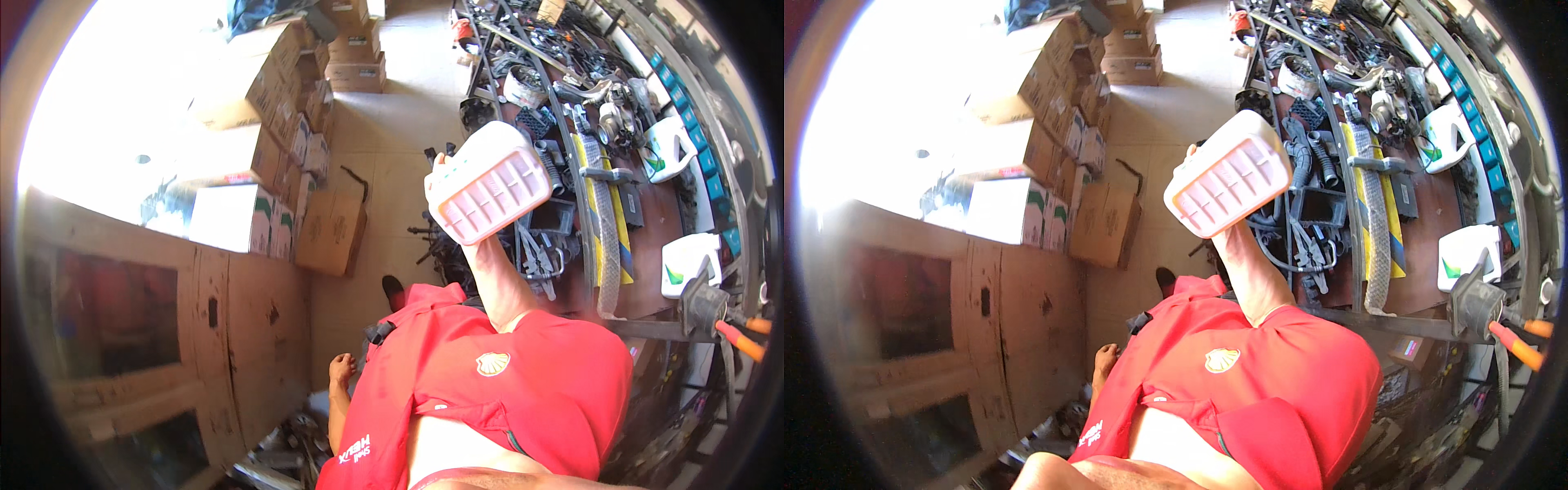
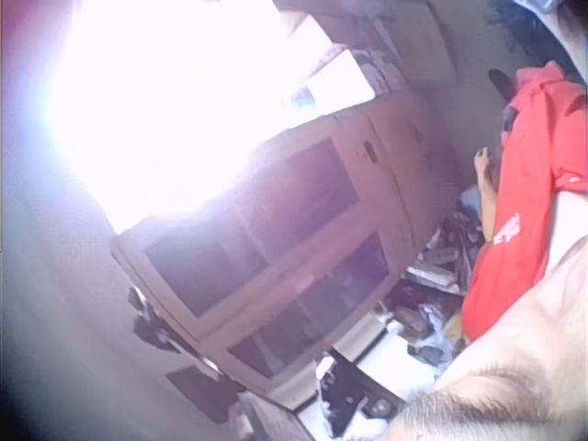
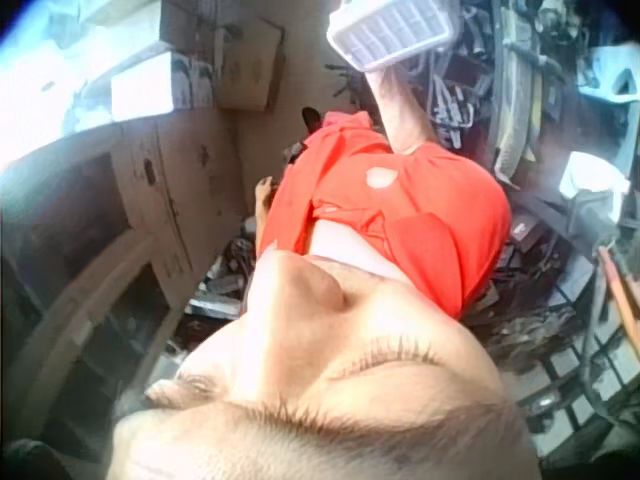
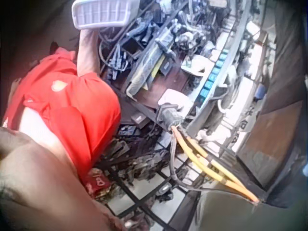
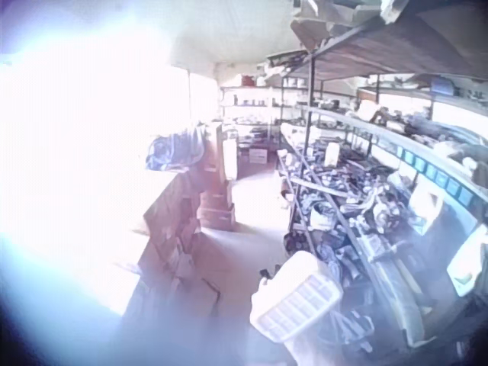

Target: The person walks through a garage and office area, picks up a white plastic jug, and pours its contents into the coolant reservoir of a white car with the hood open. The person handles the jug and the reservoir cap during the process.

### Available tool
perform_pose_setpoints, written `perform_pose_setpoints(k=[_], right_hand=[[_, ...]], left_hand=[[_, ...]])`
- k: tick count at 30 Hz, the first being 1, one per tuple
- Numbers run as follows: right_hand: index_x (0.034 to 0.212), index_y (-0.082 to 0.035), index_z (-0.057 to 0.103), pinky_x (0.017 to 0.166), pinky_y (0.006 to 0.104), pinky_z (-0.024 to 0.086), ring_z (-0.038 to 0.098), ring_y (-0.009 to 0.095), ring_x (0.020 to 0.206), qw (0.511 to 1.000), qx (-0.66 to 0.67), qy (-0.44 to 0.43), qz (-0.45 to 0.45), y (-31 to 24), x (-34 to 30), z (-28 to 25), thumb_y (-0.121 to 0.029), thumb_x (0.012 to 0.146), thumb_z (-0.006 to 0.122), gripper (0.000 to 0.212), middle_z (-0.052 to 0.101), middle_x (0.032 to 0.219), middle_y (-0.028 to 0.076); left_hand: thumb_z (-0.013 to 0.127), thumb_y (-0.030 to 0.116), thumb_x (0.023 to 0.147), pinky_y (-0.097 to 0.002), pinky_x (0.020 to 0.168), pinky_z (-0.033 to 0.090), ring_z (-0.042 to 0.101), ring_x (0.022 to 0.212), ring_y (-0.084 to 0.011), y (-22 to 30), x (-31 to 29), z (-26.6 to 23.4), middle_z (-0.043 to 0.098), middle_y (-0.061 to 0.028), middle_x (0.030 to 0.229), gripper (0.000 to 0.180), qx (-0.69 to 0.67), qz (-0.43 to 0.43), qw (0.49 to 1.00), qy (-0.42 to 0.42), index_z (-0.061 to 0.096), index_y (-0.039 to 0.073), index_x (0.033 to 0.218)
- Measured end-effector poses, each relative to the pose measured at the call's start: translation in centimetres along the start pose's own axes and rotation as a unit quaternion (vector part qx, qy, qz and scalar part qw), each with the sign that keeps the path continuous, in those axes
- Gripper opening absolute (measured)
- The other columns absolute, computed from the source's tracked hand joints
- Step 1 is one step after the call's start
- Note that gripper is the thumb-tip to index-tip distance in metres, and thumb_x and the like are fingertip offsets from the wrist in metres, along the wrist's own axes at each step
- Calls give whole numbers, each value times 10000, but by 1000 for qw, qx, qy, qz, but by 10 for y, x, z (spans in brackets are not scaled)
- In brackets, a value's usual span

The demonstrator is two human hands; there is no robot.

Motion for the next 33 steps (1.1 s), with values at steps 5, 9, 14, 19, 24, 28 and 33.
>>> perform_pose_setpoints(k=[5,9,14,19,24,28,33], right_hand=[[1317,51,471,661,244,466,519,119,641,1000,10,24,5,-18,47,9,-275,1025,520,441,528,719,-5],[1304,86,453,556,254,421,439,62,465,993,72,95,13,-39,103,3,-250,1059,463,416,448,583,-51],[1289,100,455,540,239,405,435,73,460,991,96,96,-21,-82,163,-4,-205,1042,478,394,455,581,-49],[827,-16,577,546,253,441,479,111,512,936,36,266,-226,-138,186,-30,-193,990,541,243,471,606,-7],[706,-87,501,562,243,417,456,76,568,897,52,358,-255,-198,225,-68,-171,939,554,254,450,624,-46],[863,-29,516,579,243,420,442,70,565,961,146,176,-158,-253,248,-76,-189,997,493,210,439,632,-50],[1043,47,514,589,243,431,452,68,548,973,136,139,-124,-352,299,-80,-221,1029,464,272,462,645,-47]], left_hand=[[596,218,977,-246,513,464,548,603,-95,132,69,-28,623,-14,794,198,-7,102,994,25,634,37,1048],[596,220,969,-261,540,475,555,623,-104,209,121,-22,618,-13,795,209,-35,86,996,4,640,33,1051],[616,227,944,-266,536,472,585,641,-115,279,184,-7,644,-20,784,246,15,90,992,-81,669,22,1070],[631,301,891,-344,546,509,637,636,-184,338,248,-14,687,-69,783,350,221,34,973,-62,709,-15,1021],[633,323,883,-349,542,511,645,634,-189,436,320,5,687,-79,763,367,308,32,948,-80,715,-14,1003],[634,341,876,-353,538,512,652,632,-193,534,382,53,687,-87,748,380,364,62,926,-81,720,-13,988],[625,399,860,-367,527,512,650,598,-211,668,438,152,677,-107,709,400,403,130,903,-76,711,9,884]])
Point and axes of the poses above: each hand's wrist, its own x-axis towards the middle knuckle, its own z-axis out of the palm, y = z × x, the point moved 3 cm from there along x, towards the middle knuckle
